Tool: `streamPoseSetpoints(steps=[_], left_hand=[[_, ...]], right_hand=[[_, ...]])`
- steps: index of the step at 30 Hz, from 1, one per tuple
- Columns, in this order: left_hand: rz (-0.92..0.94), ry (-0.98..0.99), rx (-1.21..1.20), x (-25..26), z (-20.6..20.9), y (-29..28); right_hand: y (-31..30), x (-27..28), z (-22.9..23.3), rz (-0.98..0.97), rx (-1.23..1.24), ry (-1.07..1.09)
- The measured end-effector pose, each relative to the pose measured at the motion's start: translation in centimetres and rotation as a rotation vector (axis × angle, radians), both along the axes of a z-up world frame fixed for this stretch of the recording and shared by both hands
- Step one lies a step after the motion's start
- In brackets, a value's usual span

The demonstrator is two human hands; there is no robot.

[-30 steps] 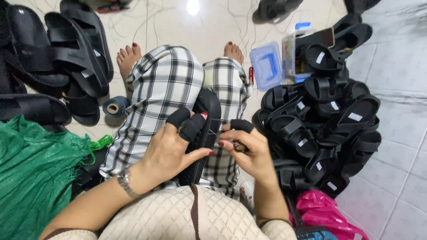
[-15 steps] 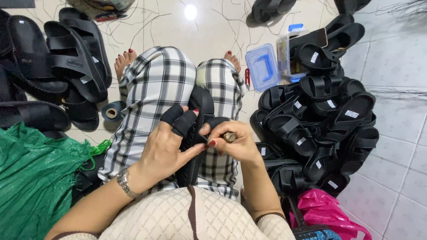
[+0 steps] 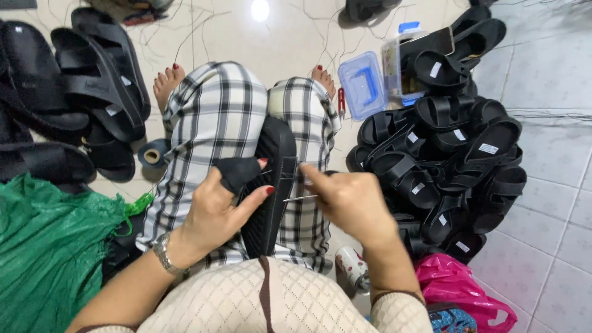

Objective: Hand-sewing the strap of a black sandal using a needle and thread while sitting on the floor.

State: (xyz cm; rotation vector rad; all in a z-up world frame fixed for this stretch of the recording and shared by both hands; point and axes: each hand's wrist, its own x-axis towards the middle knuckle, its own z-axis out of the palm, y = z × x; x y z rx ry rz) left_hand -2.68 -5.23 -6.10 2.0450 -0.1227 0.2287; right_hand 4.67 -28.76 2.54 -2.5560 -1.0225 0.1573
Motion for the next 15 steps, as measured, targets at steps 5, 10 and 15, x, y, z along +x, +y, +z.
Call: streamPoseSetpoints(steps=[5, 10, 15], left_hand=[[0.084, -0.08, -0.02, -0.1, -0.2, 0.2], [0.084, -0.153, 0.009, -0.7, -1.8, 2.1], [0.184, -0.096, 0.448, -2.9, -1.0, 15.1]], right_hand=[[-1.0, -1.3, -1.3, -0.14, 0.049, -0.181], [0.2, -2.0, -5.2, -0.211, 0.286, -0.348], [-9.7, -0.7, -4.7, -0.732, 0.337, -0.682]])
